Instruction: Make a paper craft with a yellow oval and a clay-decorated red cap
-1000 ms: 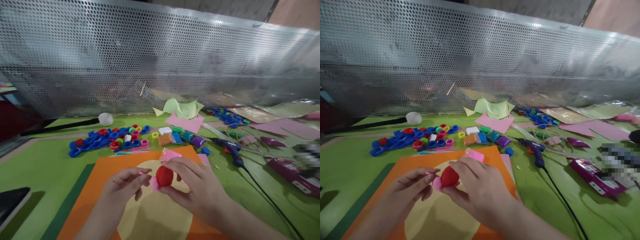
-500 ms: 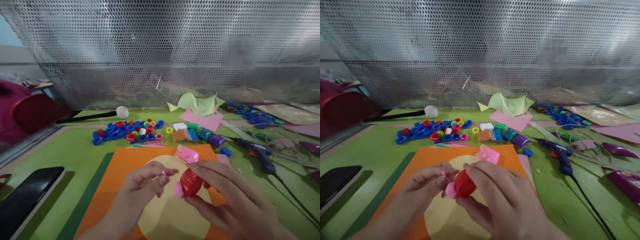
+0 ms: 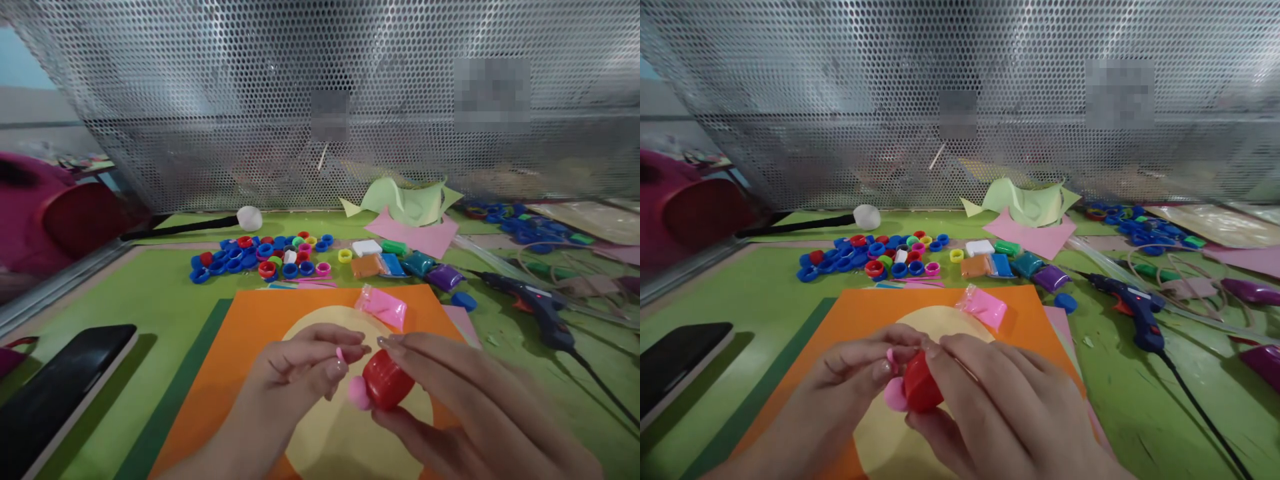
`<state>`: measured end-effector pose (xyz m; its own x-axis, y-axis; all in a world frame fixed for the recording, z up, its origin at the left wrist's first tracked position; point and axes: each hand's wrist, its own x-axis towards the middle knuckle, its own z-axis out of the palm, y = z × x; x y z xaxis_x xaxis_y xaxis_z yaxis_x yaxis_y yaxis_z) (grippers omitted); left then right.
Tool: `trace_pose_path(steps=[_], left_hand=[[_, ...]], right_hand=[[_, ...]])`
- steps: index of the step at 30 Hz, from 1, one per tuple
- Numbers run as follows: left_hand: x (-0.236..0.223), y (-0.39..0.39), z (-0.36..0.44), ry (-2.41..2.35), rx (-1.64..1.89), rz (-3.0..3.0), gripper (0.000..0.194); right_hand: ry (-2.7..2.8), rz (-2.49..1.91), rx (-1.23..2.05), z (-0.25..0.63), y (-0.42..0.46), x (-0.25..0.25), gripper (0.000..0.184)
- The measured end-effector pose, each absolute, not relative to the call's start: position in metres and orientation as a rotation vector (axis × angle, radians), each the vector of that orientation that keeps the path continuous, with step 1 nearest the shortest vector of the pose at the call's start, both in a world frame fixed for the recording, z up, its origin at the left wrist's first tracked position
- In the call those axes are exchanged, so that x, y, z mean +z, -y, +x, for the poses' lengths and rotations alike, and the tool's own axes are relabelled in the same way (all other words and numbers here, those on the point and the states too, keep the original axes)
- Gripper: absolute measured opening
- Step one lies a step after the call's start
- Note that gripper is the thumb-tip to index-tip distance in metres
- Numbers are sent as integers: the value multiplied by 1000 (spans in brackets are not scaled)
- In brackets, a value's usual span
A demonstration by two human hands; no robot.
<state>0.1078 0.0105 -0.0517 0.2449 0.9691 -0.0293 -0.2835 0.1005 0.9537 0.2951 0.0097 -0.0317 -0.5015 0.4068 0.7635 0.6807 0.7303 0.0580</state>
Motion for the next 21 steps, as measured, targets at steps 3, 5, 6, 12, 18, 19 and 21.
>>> trace_pose_path(steps=[3,5,6,12,18,19,21], left_hand=[[-51,-10,108,-863,1095,1032,9],[-50,-9,108,-857,1097,1047,10],[-50,-9,109,-859,1099,1058,11],[-49,-6,109,-875,1075,1119,11],[-49,-6,110,-893,1056,1112,13],[-48,-6,111,-891,1052,1104,14],[-47,-6,112,-889,1044,1097,15]], right_hand=[[2198,-817,-434,296,-11,-32,24],[2197,-813,-444,297,-10,-33,24],[2191,-817,-447,297,-10,-33,24],[2185,-794,-466,298,-10,-33,25],[2181,-794,-462,294,-14,-33,22],[2178,-803,-466,294,-15,-33,22],[2173,-803,-477,293,-15,-33,21]])
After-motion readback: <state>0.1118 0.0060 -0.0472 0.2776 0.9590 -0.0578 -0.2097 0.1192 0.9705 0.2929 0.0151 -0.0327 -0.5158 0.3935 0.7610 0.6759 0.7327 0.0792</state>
